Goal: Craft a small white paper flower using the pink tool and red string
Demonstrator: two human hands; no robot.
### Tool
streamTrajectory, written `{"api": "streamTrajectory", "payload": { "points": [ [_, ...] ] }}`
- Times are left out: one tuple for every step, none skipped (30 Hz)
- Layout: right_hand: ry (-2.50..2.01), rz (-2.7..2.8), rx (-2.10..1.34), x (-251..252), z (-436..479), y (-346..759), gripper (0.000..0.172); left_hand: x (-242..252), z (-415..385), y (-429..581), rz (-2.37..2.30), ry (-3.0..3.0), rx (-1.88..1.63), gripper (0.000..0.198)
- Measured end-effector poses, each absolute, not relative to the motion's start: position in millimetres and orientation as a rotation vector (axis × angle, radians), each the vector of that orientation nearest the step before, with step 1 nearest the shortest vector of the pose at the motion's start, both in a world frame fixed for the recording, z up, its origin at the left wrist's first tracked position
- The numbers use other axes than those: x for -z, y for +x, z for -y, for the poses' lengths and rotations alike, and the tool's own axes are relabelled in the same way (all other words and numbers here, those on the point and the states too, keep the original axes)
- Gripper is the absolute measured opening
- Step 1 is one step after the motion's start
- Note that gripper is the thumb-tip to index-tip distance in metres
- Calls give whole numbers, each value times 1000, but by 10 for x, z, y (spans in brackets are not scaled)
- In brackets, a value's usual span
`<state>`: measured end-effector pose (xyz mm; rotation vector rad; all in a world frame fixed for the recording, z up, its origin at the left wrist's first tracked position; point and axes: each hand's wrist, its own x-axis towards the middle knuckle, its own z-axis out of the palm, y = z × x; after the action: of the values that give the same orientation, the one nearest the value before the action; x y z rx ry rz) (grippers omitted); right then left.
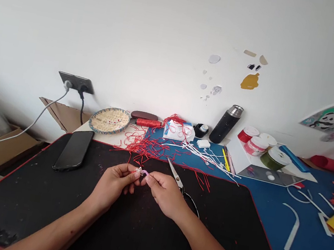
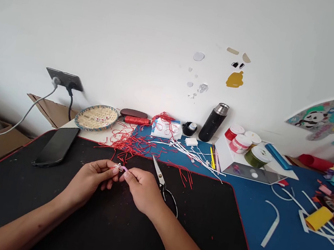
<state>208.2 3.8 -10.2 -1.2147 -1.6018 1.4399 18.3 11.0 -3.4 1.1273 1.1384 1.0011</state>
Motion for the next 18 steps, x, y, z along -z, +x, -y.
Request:
{"api": "streamTrajectory", "payload": {
  "points": [
    [-1202, 1571, -1478, 125, -42, 2080, 41, 32, -112, 182, -1138, 1133, -997, 42],
    [-1188, 1543, -1510, 145, -45, 2077, 42, 31, -114, 182, -1138, 1138, -994, 41],
    [-1174, 1519, -1538, 160, -47, 2073, 43, 30, -115, 182, -1136, 1142, -991, 41],
    [-1163, 1499, -1559, 171, -47, 2069, 44, 30, -117, 181, -1135, 1145, -988, 41],
    [-1154, 1481, -1576, 176, -46, 2063, 45, 31, -118, 180, -1134, 1147, -988, 40],
    [-1147, 1467, -1590, 175, -44, 2058, 46, 32, -118, 179, -1133, 1149, -988, 39],
    [-1141, 1455, -1602, 171, -41, 2052, 47, 33, -118, 177, -1133, 1150, -988, 38],
    [-1139, 1443, -1616, 164, -38, 2046, 47, 35, -118, 175, -1133, 1150, -988, 38],
    [-1139, 1432, -1627, 157, -35, 2041, 48, 38, -118, 173, -1132, 1150, -986, 37],
    [-1140, 1423, -1639, 151, -33, 2036, 48, 41, -118, 170, -1134, 1150, -985, 36],
    [-1141, 1416, -1647, 148, -32, 2032, 48, 44, -118, 168, -1137, 1150, -985, 35],
    [-1140, 1412, -1650, 147, -31, 2029, 49, 48, -119, 166, -1141, 1150, -984, 35],
    [-1138, 1413, -1651, 150, -32, 2027, 49, 51, -120, 164, -1145, 1149, -984, 34],
    [-1136, 1416, -1648, 155, -33, 2025, 49, 54, -121, 163, -1149, 1149, -983, 34],
    [-1133, 1421, -1644, 162, -33, 2024, 49, 57, -122, 163, -1152, 1149, -982, 33],
    [-1132, 1426, -1639, 170, -34, 2023, 49, 59, -123, 164, -1153, 1147, -981, 33],
    [-1135, 1433, -1630, 179, -33, 2022, 49, 61, -124, 165, -1153, 1144, -981, 33],
    [-1142, 1441, -1620, 187, -32, 2021, 49, 62, -124, 167, -1152, 1140, -982, 33]
  ]
}}
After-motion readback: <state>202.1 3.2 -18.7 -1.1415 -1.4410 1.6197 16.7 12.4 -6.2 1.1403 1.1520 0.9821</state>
